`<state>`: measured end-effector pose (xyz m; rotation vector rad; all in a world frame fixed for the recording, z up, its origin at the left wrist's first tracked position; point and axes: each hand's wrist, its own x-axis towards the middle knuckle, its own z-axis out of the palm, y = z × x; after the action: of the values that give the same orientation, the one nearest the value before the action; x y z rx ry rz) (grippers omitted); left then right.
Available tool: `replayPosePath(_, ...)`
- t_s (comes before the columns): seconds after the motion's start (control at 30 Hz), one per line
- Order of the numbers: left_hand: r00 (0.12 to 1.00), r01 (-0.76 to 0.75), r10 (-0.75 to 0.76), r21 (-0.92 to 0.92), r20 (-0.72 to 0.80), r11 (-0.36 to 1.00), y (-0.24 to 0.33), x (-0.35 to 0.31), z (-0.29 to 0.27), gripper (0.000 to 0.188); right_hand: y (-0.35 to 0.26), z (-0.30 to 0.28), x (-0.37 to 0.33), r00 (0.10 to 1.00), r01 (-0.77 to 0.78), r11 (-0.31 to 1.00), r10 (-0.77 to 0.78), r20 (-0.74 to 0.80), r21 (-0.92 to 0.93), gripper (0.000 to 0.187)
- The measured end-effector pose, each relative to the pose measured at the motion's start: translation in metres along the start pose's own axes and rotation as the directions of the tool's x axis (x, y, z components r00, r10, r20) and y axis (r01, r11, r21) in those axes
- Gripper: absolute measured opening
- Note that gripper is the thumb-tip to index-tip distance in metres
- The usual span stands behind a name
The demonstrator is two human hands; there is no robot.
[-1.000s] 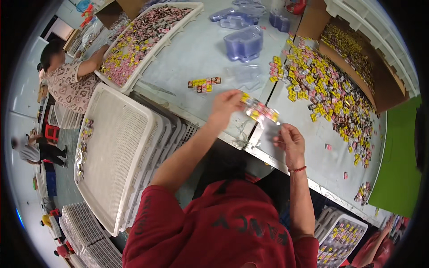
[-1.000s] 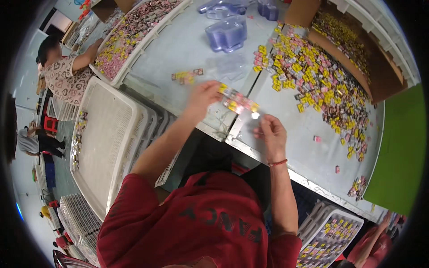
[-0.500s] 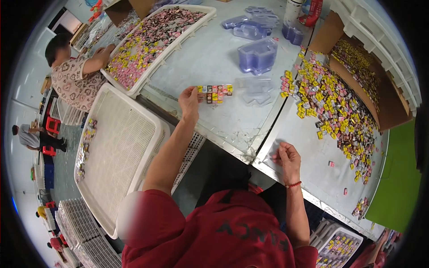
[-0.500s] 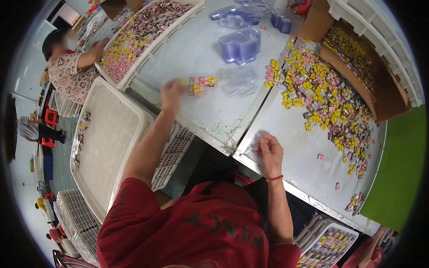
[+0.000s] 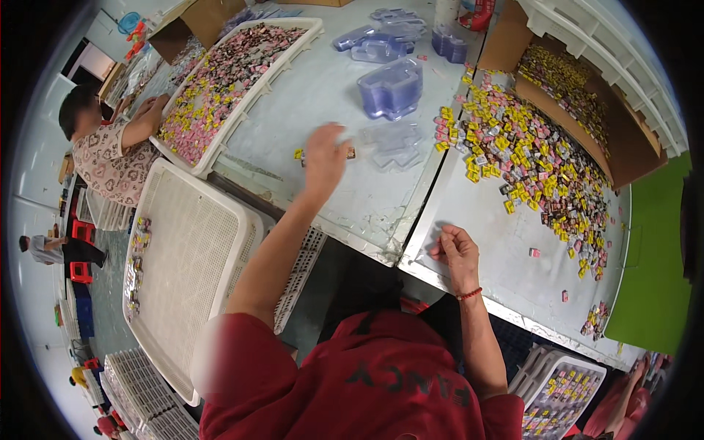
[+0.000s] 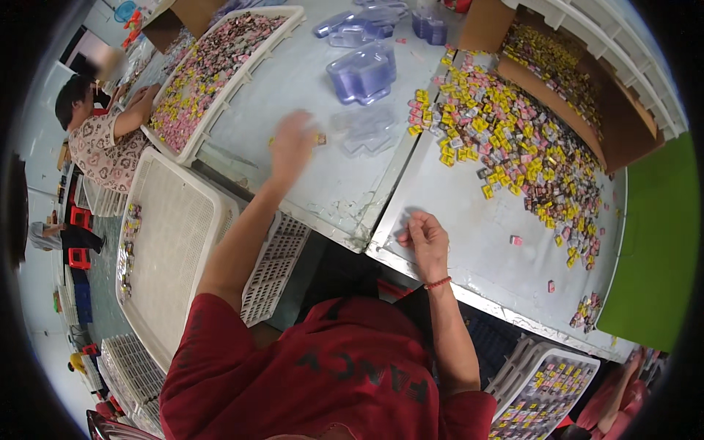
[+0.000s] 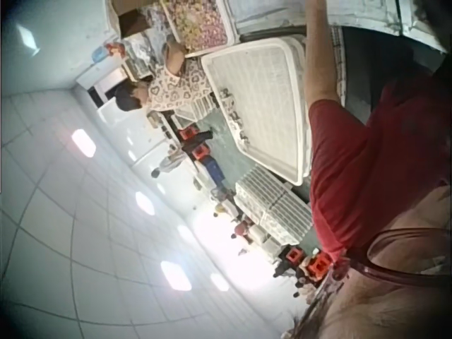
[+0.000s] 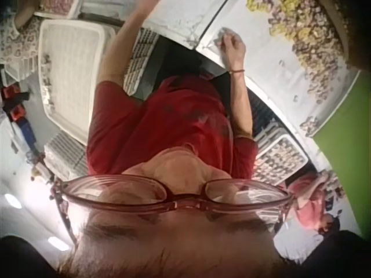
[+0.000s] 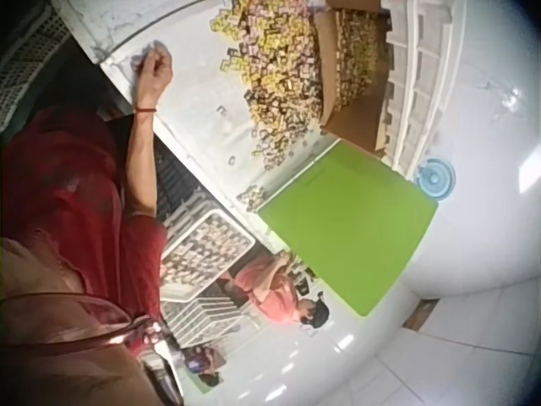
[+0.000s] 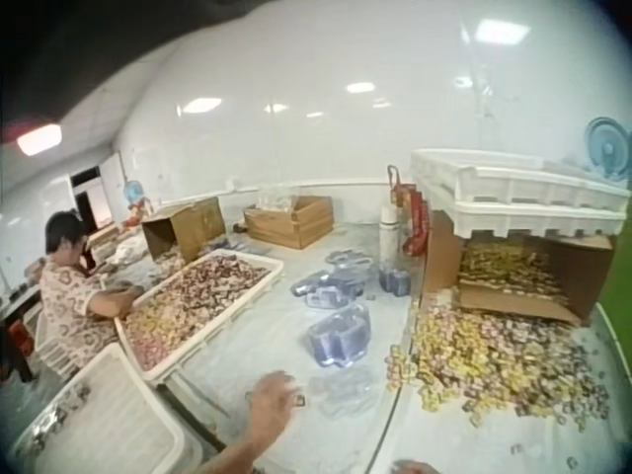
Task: Arranging small colorful toy pieces into a plastic tray in a specific pattern.
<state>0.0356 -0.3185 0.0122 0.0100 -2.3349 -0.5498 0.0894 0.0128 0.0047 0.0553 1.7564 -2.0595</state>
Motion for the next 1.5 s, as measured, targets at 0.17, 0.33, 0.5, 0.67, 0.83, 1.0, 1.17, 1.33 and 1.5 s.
replayPosePath(0.17,0.911,-0.289,0.227,0.141,0.345,0.947,0.039,0.027,0.042,0.04,0.003,-0.002,-0.009,1.0,0.014,1.0,-0.014,-0.013,0.001,0.02)
replayPosePath(0.33,0.808,-0.062,0.015,0.06,0.589,0.996,0.035,0.042,0.052,0.034,0.004,-0.019,-0.028,0.996,0.013,1.0,-0.012,-0.086,0.012,0.019)
replayPosePath(0.5,0.885,-0.394,0.404,-0.091,0.232,0.915,0.099,0.049,0.038,0.017,0.007,-0.035,-0.033,0.993,0.01,1.0,-0.008,-0.118,0.015,0.025)
replayPosePath(0.67,0.7,-0.545,0.675,-0.436,0.233,0.716,0.193,-0.037,0.047,0.017,-0.019,-0.048,-0.041,0.936,0.142,0.974,-0.074,-0.345,0.176,0.035)
replayPosePath(0.83,0.712,-0.385,0.613,-0.539,0.342,0.749,0.232,-0.091,0.077,0.032,-0.008,-0.108,-0.057,0.777,0.037,0.595,-0.522,-0.351,-0.803,0.036)
replayPosePath(1.0,0.671,-0.28,0.619,-0.634,0.408,0.721,0.237,-0.092,0.073,0.041,-0.023,-0.122,-0.069,0.789,-0.109,0.535,-0.466,-0.401,-0.838,0.029)
replayPosePath(1.17,0.822,-0.169,0.413,-0.526,0.392,0.834,0.221,-0.027,0.126,0.032,-0.053,-0.129,-0.015,0.678,0.174,0.253,-0.732,-0.071,-0.952,0.025)
replayPosePath(1.33,0.761,-0.341,0.552,-0.514,0.341,0.787,0.211,0.01,0.179,0.03,-0.056,-0.125,0.057,0.687,0.237,0.219,-0.726,0.004,-0.946,0.026)
replayPosePath(1.5,0.735,-0.333,0.563,-0.522,0.378,0.785,0.213,0.001,0.171,0.029,-0.041,-0.129,0.064,0.73,0.251,0.183,-0.681,0.062,-0.951,0.024)
